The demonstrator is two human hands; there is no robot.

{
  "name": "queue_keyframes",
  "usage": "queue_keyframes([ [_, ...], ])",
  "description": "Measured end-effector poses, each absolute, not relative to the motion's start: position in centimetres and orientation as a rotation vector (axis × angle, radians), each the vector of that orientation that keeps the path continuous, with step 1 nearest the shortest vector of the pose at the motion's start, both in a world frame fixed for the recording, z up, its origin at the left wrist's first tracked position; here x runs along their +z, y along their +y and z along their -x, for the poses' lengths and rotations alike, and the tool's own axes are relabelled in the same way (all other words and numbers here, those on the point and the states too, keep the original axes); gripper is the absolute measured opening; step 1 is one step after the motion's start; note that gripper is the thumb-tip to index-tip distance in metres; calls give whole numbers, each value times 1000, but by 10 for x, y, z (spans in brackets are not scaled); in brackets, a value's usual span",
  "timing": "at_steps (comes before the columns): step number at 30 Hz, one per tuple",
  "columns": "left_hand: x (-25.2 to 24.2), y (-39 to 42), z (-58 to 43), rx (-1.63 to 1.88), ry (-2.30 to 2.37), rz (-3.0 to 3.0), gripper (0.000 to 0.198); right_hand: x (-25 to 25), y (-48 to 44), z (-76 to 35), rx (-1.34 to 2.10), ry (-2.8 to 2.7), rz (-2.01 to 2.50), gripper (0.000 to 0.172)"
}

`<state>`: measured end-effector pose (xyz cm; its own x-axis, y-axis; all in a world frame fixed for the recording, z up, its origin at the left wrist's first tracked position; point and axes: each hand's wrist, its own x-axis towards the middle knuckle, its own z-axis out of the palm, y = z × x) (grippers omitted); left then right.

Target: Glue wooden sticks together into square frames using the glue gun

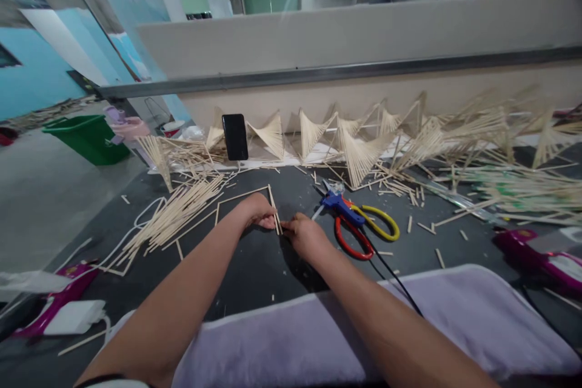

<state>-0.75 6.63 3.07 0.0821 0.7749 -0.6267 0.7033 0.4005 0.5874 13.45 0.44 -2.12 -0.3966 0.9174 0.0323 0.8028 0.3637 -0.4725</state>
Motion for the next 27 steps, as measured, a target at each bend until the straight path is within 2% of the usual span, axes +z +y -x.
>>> queue_keyframes([
  [8, 12, 68, 27, 52, 1667, -1382, 34, -27, -1, -132, 550, -2265, 1554, 28],
  [18, 13, 70, 23, -11, 1670, -1417, 25, -30, -2, -131, 569, -2265, 1558, 33],
  [24, 12, 70, 20, -35, 1705, -1415, 38, -26, -1, -130, 534, -2323, 1604, 34],
  [27, 12, 71, 19, -22, 1692, -1425, 32, -22, -1, -129, 526, -2360, 1638, 34],
])
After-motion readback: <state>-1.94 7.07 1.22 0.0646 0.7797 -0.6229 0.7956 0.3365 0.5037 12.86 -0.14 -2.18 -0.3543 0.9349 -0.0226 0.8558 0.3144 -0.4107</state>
